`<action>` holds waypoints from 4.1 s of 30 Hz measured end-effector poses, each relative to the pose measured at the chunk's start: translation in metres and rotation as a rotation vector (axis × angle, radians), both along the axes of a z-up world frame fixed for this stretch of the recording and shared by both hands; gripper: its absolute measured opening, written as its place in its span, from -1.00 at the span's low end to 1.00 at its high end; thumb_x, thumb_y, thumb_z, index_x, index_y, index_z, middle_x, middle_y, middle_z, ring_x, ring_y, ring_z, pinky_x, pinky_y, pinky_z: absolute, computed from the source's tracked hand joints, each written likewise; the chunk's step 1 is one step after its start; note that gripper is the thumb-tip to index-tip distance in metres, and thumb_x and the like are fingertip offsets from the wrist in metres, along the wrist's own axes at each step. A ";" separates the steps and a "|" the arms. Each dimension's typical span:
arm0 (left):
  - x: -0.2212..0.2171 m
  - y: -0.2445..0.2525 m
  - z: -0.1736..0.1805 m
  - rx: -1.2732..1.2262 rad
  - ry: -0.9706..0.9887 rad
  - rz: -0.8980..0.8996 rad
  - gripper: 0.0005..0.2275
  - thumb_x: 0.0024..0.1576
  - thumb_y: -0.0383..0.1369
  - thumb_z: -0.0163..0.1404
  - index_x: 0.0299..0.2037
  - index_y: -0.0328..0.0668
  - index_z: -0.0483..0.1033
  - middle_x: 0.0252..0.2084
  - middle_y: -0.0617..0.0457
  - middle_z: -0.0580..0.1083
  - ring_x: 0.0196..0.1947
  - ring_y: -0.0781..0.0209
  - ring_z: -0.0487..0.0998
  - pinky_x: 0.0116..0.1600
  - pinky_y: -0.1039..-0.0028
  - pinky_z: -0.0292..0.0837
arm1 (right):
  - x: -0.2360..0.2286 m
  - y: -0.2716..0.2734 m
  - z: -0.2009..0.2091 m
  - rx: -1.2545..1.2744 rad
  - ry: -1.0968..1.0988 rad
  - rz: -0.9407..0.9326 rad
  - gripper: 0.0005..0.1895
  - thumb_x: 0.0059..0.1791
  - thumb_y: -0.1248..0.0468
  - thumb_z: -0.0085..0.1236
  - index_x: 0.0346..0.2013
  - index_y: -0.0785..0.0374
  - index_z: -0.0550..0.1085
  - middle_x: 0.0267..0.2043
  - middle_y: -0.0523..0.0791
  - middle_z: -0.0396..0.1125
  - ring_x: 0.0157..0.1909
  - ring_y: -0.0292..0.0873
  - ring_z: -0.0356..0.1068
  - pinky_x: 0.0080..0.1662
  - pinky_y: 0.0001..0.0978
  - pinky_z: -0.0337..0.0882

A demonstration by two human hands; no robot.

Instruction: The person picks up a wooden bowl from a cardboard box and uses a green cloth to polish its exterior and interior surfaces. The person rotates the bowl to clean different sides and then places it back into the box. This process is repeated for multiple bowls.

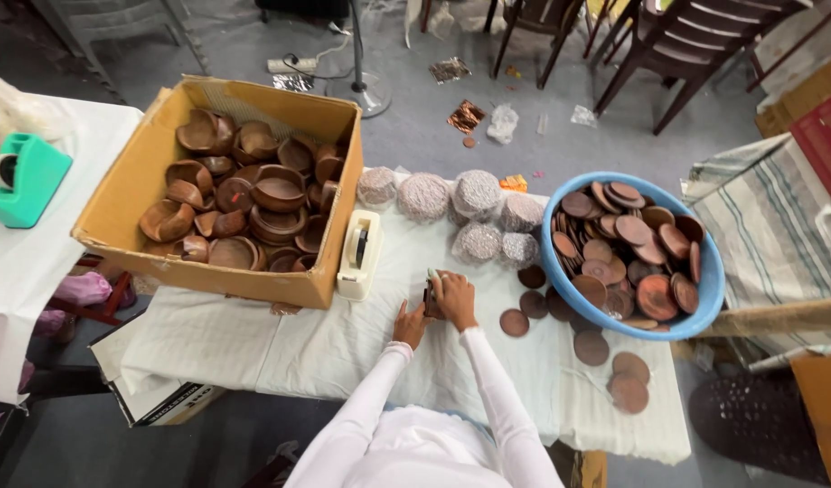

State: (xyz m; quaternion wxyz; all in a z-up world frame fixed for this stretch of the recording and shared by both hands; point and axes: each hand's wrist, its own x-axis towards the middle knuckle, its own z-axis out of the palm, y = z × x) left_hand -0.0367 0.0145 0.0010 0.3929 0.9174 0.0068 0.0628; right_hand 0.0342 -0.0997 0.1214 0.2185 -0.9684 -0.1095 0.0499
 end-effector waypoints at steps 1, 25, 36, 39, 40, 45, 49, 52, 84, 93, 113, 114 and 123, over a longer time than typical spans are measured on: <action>0.015 0.000 -0.015 0.001 -0.007 0.008 -0.77 0.21 -0.30 0.10 0.00 -0.17 0.47 -0.34 -0.12 0.60 -0.23 -0.14 0.60 0.50 0.05 0.11 | -0.010 0.002 -0.012 0.001 -0.007 0.008 -0.54 0.16 -0.10 -0.18 -0.02 0.07 0.60 -0.01 -0.03 0.52 0.07 0.14 0.45 0.08 0.01 0.43; 0.034 0.014 -0.020 -0.272 0.004 0.101 -0.80 0.05 -0.47 0.15 -0.12 -0.28 0.53 -0.17 -0.22 0.62 -0.10 -0.26 0.60 -0.05 0.09 0.50 | -0.031 0.002 -0.027 0.218 -0.509 0.132 -0.67 0.11 0.18 0.00 0.13 0.12 0.52 0.22 -0.09 0.41 0.29 0.13 0.30 0.29 -0.03 0.29; 0.023 -0.015 -0.042 0.034 0.033 0.147 -0.80 0.04 -0.39 0.17 -0.16 -0.24 0.55 -0.11 -0.18 0.58 -0.01 -0.25 0.52 0.12 0.07 0.39 | -0.030 0.000 -0.031 0.027 -0.588 0.187 -0.49 0.13 0.08 -0.09 0.40 -0.01 0.32 0.53 -0.12 0.07 0.56 0.16 -0.11 0.37 0.39 -0.12; 0.009 -0.010 -0.033 -0.139 -0.065 0.053 -0.81 0.13 -0.28 0.13 -0.14 -0.19 0.57 -0.17 -0.11 0.64 -0.08 -0.17 0.58 0.31 -0.02 0.18 | 0.005 0.013 -0.029 0.030 -0.402 0.121 -0.65 0.09 0.04 -0.06 0.07 0.03 0.54 0.23 -0.15 0.37 0.41 0.06 0.18 0.34 0.29 0.04; 0.006 -0.007 -0.027 -0.139 -0.059 0.057 -0.81 0.13 -0.28 0.13 -0.14 -0.19 0.57 -0.17 -0.11 0.64 -0.08 -0.17 0.58 0.31 -0.02 0.18 | 0.017 0.016 -0.039 0.032 -0.396 0.124 -0.65 0.09 0.04 -0.06 0.07 0.03 0.54 0.23 -0.15 0.37 0.41 0.06 0.18 0.34 0.29 0.04; -0.001 -0.004 0.031 -0.125 0.056 0.055 -0.77 0.18 -0.26 0.04 -0.04 -0.15 0.56 -0.21 -0.13 0.62 -0.12 -0.16 0.57 0.42 -0.02 0.05 | 0.049 0.011 -0.066 -0.101 0.074 -0.025 -0.62 0.18 -0.05 -0.09 -0.16 0.02 0.64 -0.04 -0.10 0.50 0.08 0.06 0.43 0.11 0.11 0.33; 0.046 -0.007 -0.033 0.102 0.121 0.031 -0.83 0.20 -0.32 0.03 -0.09 -0.19 0.57 -0.26 -0.20 0.60 -0.11 -0.16 0.58 0.47 0.02 0.07 | 0.003 0.005 -0.027 0.016 -0.210 0.060 -0.67 0.10 0.02 -0.08 -0.12 0.05 0.61 0.04 -0.21 0.50 0.17 -0.05 0.38 0.23 0.11 0.17; 0.067 -0.004 -0.047 0.163 0.014 -0.010 -0.90 0.14 -0.39 0.03 -0.24 -0.22 0.57 -0.22 -0.16 0.60 -0.05 -0.16 0.56 0.40 -0.03 0.09 | -0.029 -0.007 -0.031 0.090 -0.550 0.097 -0.60 0.13 0.09 -0.08 0.24 -0.01 0.48 0.30 -0.14 0.33 0.38 0.04 0.19 0.36 0.24 0.02; -0.002 -0.007 -0.044 0.185 -0.265 -0.073 -0.78 0.16 -0.39 0.00 -0.04 -0.32 0.52 -0.06 -0.10 0.57 0.05 0.00 0.54 0.45 0.02 0.09 | -0.032 -0.023 -0.033 0.079 -0.629 0.343 -0.50 0.11 0.03 -0.01 0.34 0.03 0.40 0.43 -0.12 0.24 0.42 0.00 0.18 0.38 0.06 0.04; -0.021 -0.014 -0.036 0.310 -0.392 -0.084 -0.65 0.16 -0.41 -0.03 0.16 -0.35 0.46 0.17 -0.09 0.50 0.26 0.05 0.41 0.42 0.00 -0.03 | -0.048 -0.039 -0.045 0.117 -0.552 0.048 -0.44 0.12 0.02 -0.08 0.42 -0.04 0.26 0.56 -0.13 0.04 0.57 0.01 -0.05 0.43 0.21 -0.14; -0.032 -0.024 -0.015 0.419 -0.060 -0.124 -0.62 0.14 -0.41 0.01 0.20 -0.20 0.43 0.22 -0.13 0.43 0.32 -0.09 0.26 0.45 -0.15 -0.18 | -0.073 -0.051 -0.048 0.001 -0.551 0.379 -0.42 0.11 0.03 -0.03 0.41 0.04 0.21 0.57 -0.15 -0.05 0.60 0.01 -0.17 0.46 0.24 -0.27; -0.031 -0.025 -0.023 0.425 -0.184 -0.106 -0.63 0.13 -0.45 -0.01 0.18 -0.16 0.47 0.24 -0.15 0.43 0.33 -0.09 0.27 0.40 -0.19 -0.19 | -0.070 -0.057 -0.046 0.008 -0.565 0.403 -0.43 0.10 0.04 -0.01 0.40 0.01 0.23 0.57 -0.18 -0.04 0.60 -0.01 -0.16 0.46 0.23 -0.26; -0.017 -0.039 -0.037 0.559 -0.487 -0.101 -0.60 0.06 -0.40 0.00 0.13 -0.37 0.48 0.14 -0.23 0.50 0.23 -0.18 0.34 0.36 -0.23 -0.18 | -0.074 -0.037 -0.046 0.203 -0.560 0.280 -0.52 0.07 0.16 0.06 0.27 0.22 0.33 0.48 0.04 0.08 0.55 0.16 -0.07 0.43 0.21 -0.14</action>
